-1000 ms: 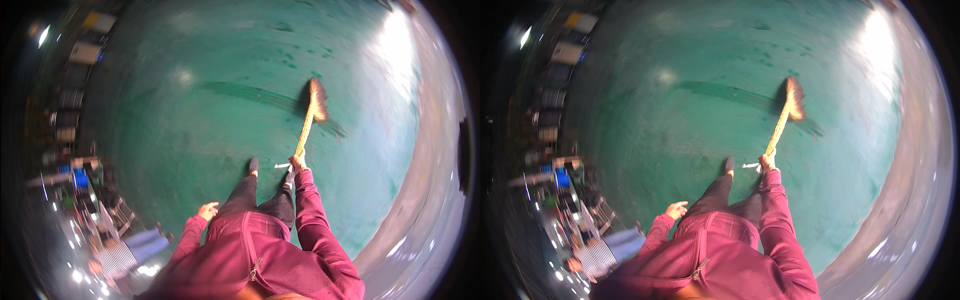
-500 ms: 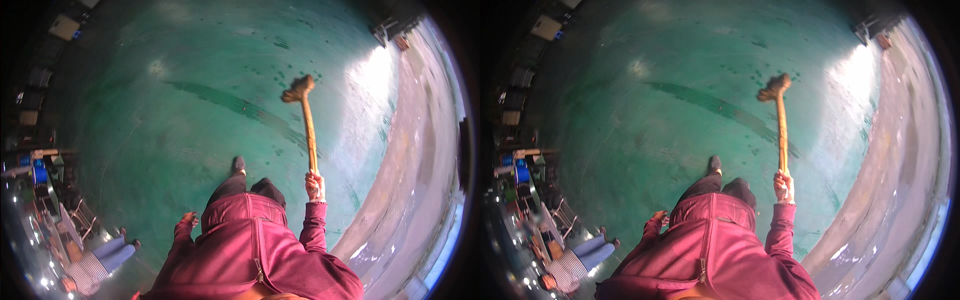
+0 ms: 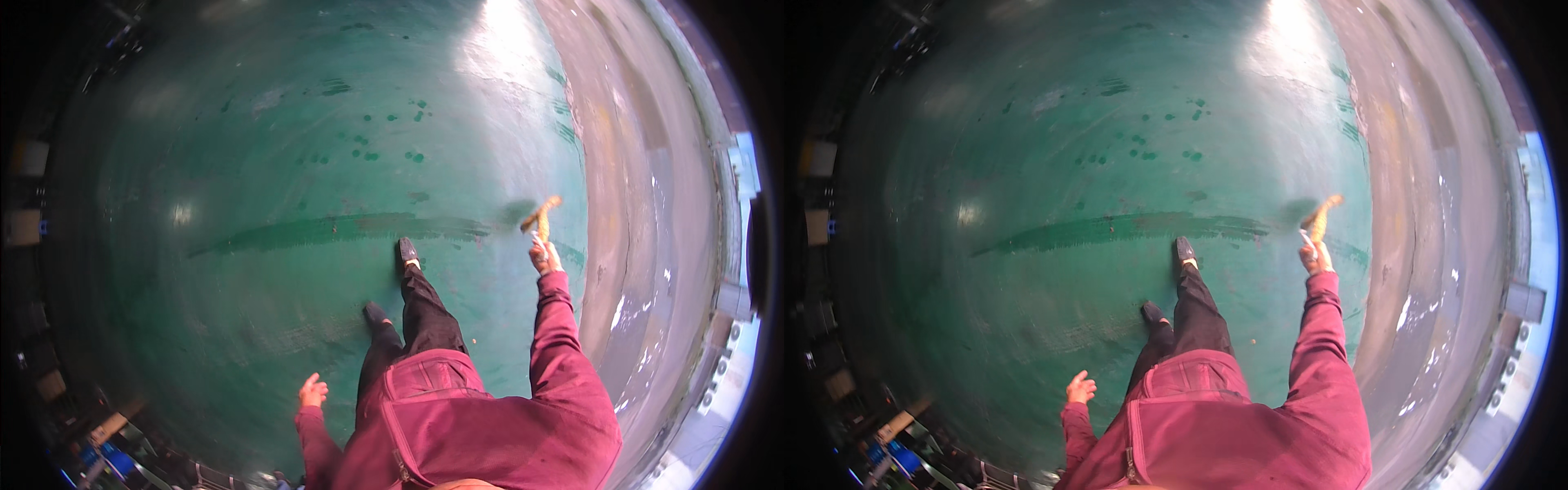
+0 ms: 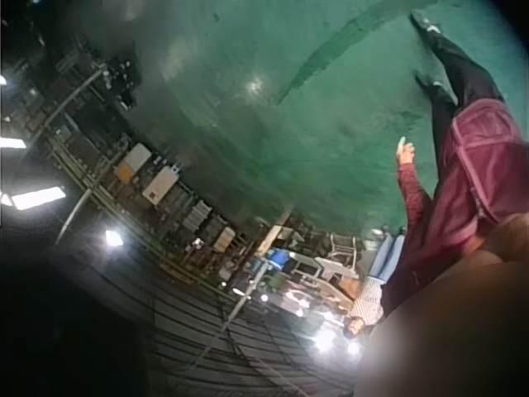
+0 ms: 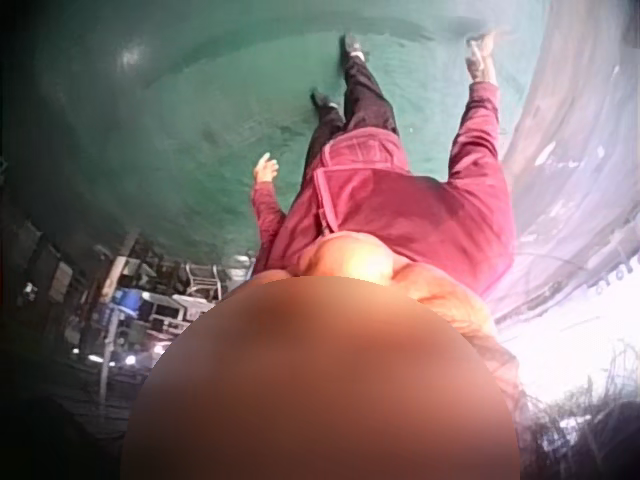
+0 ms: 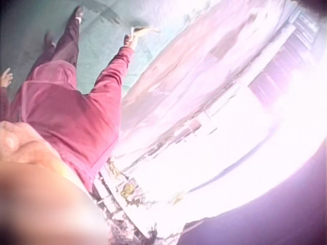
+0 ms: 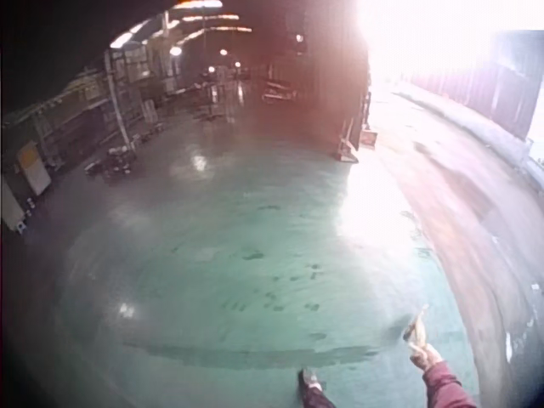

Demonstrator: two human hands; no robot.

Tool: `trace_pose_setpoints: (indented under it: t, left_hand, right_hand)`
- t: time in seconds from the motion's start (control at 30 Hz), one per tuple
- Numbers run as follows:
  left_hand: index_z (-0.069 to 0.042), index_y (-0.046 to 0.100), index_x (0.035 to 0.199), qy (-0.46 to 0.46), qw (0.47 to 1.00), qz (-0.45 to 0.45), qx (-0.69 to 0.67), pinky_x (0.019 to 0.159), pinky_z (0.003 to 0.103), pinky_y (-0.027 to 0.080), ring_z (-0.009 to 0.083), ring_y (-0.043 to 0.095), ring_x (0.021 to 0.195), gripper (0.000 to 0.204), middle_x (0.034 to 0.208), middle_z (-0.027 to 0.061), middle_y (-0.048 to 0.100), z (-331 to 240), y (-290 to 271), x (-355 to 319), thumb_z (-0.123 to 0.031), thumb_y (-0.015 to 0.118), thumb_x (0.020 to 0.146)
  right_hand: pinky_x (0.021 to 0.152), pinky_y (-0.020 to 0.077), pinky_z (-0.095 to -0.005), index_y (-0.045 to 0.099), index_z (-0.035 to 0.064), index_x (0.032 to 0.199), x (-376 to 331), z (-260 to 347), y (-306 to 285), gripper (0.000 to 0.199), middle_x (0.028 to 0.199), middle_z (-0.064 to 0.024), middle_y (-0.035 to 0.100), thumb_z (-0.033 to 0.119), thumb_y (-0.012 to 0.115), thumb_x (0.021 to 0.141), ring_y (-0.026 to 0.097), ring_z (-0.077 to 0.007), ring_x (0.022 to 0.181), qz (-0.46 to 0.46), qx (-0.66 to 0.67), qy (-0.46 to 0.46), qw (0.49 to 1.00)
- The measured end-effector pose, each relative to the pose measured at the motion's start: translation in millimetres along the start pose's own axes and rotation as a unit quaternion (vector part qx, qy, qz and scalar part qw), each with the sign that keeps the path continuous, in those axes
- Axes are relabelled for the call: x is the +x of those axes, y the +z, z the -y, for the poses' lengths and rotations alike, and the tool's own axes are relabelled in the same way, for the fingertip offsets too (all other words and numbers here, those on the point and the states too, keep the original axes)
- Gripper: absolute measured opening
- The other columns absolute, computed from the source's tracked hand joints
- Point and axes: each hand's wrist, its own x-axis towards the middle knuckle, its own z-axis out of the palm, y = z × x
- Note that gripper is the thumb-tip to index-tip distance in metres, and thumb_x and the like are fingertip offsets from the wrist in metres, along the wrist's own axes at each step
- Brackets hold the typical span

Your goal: The person sweeps a green-painted floor with a long-handled broom, moving debris across the surface and around furniture. The camera wearer walks around tables and chairs while sweeping, and another person is present nearby.

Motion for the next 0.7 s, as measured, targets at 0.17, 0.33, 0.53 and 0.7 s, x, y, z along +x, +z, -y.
trace_pose_setpoints:
  t: [0.17, 0.33, 0.53, 0.7]
  left_hand:
    - [-0.011, 0.043, 0.121, -0.053, 0.993, 0.049, 0.088, 0.057, 0.027, 0.048, 0.0156, 0.059, 0.073, 0.041, 0.092, 0.01, 0.06, -40, 31, -19, -0.007, 0.044, 0.08]
    - [-0.008, 0.043, 0.12, -0.051, 0.996, 0.056, 0.051, 0.059, 0.027, 0.049, 0.0169, 0.06, 0.076, 0.04, 0.092, 0.0112, 0.06, -92, 61, -29, -0.007, 0.044, 0.081]
    - [-0.008, 0.043, 0.121, 0.002, 0.995, 0.065, 0.077, 0.059, 0.027, 0.048, 0.017, 0.06, 0.075, 0.041, 0.09, 0.0107, 0.06, -159, 69, -9, -0.008, 0.046, 0.08]
    - [-0.008, 0.043, 0.12, 0.021, 0.991, 0.054, 0.121, 0.057, 0.025, 0.047, 0.0163, 0.06, 0.073, 0.042, 0.09, 0.0099, 0.061, -194, 64, 16, -0.007, 0.047, 0.079]
  right_hand:
    - [0.034, 0.041, -0.0364, 0.03, 0.0115, 0.111, 59, -134, 67, 0.046, 0.063, -0.0093, 0.048, 0.002, 0.052, 0.071, 0.05, -0.0231, 0.044, -0.027, -0.506, -0.051, 0.86]
    - [0.06, 0.046, -0.0372, 0.009, 0.023, 0.131, 20, -278, 125, 0.081, 0.085, -0.0161, 0.052, 0.008, 0.058, 0.069, 0.055, -0.0252, 0.076, 0.063, -0.629, 0.029, 0.774]
    - [0.033, 0.0327, -0.0192, 0.027, 0.0111, 0.122, -6, -228, 226, 0.056, 0.064, -0.002, 0.044, -0.004, 0.051, 0.074, 0.041, -0.0079, 0.043, 0.198, -0.178, 0.291, 0.919]
    - [0.033, 0.0316, -0.017, 0.025, 0.0134, 0.126, -42, -129, 186, 0.055, 0.061, 0.0025, 0.037, -0.003, 0.049, 0.079, 0.036, -0.0042, 0.041, 0.239, -0.108, 0.188, 0.947]
